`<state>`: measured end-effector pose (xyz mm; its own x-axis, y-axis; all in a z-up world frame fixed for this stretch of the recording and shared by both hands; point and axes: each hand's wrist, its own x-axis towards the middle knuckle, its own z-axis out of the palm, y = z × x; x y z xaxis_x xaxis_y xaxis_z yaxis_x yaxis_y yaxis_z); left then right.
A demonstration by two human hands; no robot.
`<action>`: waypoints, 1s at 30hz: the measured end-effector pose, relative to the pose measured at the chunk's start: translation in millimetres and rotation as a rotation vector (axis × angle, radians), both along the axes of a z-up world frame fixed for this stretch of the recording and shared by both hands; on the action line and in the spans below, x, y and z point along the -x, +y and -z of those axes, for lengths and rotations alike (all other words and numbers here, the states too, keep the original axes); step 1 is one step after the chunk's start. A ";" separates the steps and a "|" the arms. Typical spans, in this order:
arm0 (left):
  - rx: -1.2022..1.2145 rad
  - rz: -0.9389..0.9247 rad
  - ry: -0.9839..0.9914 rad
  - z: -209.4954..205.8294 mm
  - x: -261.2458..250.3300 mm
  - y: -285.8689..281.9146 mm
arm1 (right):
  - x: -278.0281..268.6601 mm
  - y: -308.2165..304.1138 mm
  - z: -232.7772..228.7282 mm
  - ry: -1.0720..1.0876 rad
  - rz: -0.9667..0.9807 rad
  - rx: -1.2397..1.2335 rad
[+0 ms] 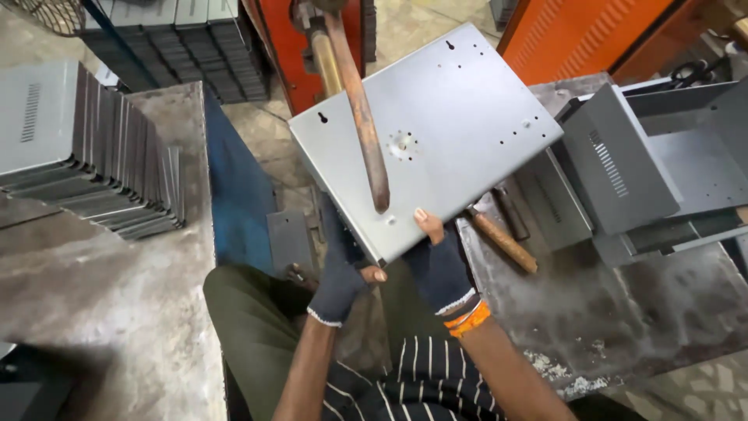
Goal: The person sits on the floor of a metal workshop and bends sheet metal enclosure panels one at a time using a foot-operated bending press, pressing the panel edge under the machine's bar, then sets the bent panel onto a stack beside them. Sparks are visible as the panel contacts the machine during bending.
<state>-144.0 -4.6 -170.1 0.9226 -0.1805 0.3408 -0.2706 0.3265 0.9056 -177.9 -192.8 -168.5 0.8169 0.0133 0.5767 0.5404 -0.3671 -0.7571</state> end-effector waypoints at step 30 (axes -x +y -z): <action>0.035 0.105 0.018 -3.7 -53.5 -6.0 | -47.2 18.8 -60.0 0.740 -0.327 -1.284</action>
